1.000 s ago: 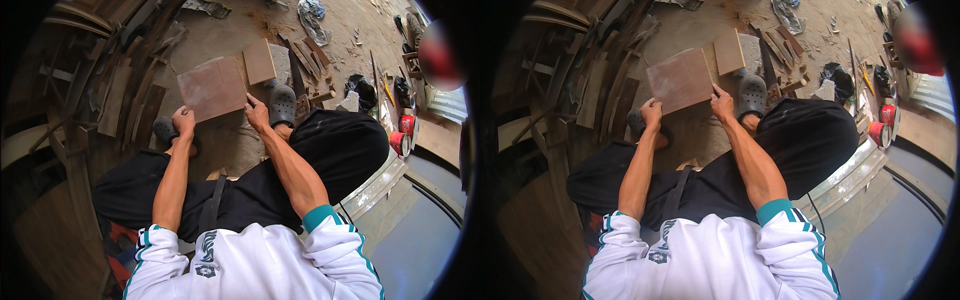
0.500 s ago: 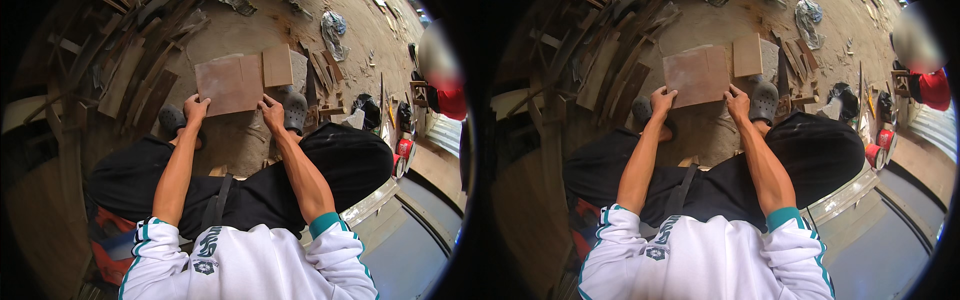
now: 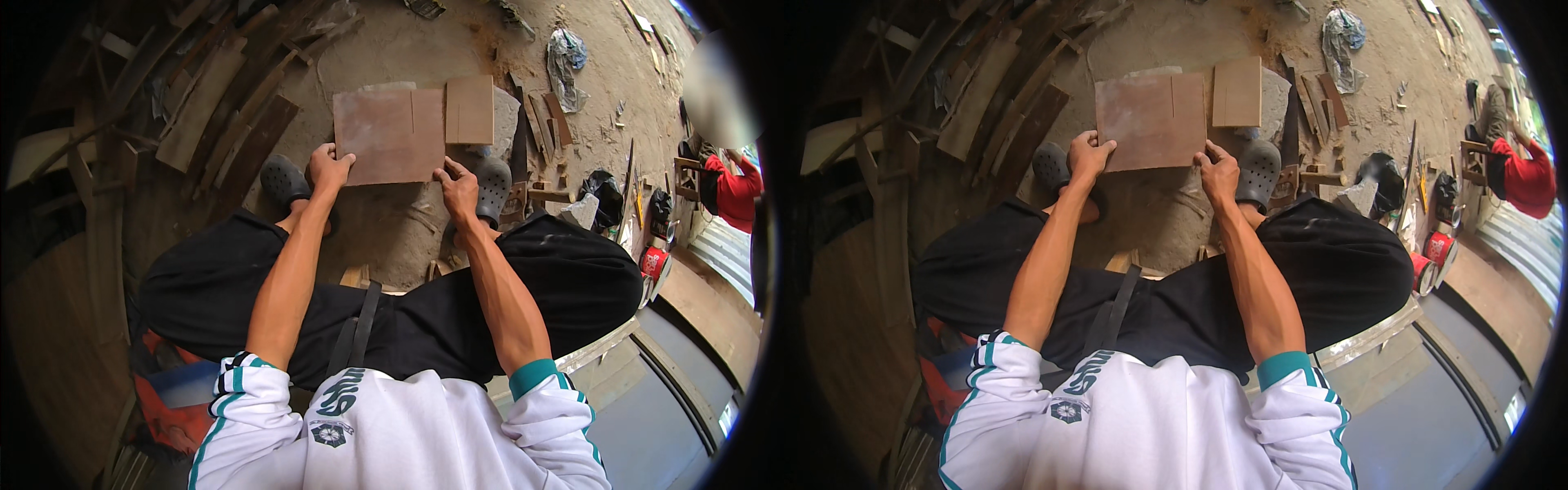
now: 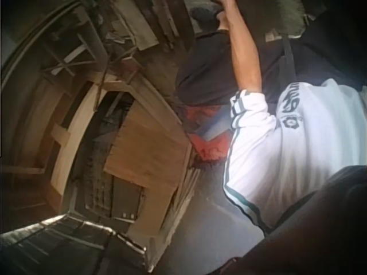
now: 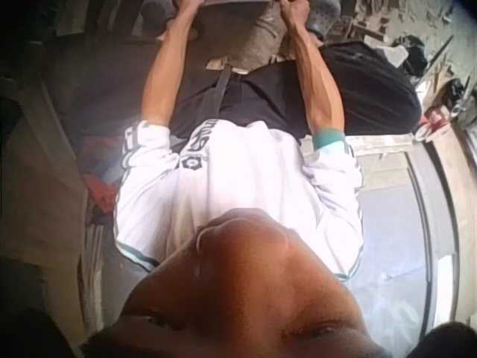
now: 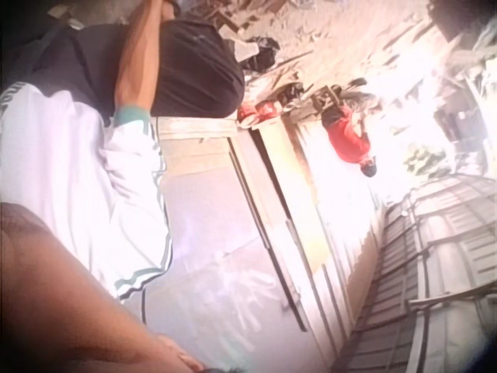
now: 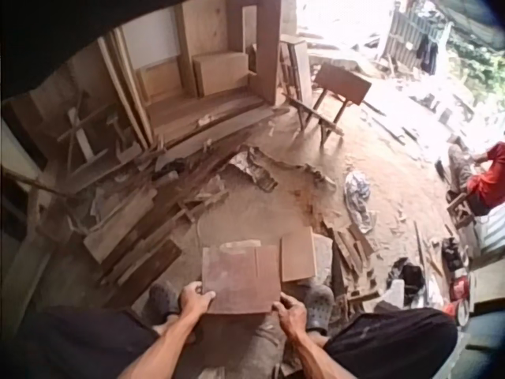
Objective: The person assembles a small wooden box by fitting flat panels together and securing them with nails. They use a hammer to drive nails into the joints and repeatedly adjust the pieces to align them properly.
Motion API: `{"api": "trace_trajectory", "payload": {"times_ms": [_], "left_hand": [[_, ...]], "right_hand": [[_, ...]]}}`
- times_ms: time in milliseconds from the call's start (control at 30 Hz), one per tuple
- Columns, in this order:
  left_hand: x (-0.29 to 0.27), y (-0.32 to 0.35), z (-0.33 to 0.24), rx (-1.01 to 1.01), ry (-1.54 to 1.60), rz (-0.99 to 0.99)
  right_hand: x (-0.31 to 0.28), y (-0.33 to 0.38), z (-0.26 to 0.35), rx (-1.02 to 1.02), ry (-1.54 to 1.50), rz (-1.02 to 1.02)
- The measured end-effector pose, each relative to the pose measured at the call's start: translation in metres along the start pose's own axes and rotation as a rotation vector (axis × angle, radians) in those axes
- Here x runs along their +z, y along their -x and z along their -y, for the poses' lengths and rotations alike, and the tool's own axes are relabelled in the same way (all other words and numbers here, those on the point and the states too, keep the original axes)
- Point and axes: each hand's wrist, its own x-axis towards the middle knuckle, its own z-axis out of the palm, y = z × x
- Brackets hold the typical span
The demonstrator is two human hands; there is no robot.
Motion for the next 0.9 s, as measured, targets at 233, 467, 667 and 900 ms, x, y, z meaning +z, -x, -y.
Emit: {"api": "trace_trajectory", "payload": {"times_ms": [233,467,667,900], "left_hand": [[0.002,-0.001,0.007,0.018,0.024,-0.009],[0.008,0.005,0.01,0.183,-0.164,-0.069],[-0.001,0.027,0.004,0.694,-0.469,0.042],[0.009,0.046,-0.008,0.812,-0.853,0.282]], "right_hand": [[0.001,-0.005,-0.008,-0.016,-0.121,0.064],[0.0,-0.007,-0.014,-0.086,-0.091,0.064],[0.002,0.004,-0.005,-0.245,0.196,0.016],[0.007,0.022,0.005,-0.683,0.726,0.076]]}}
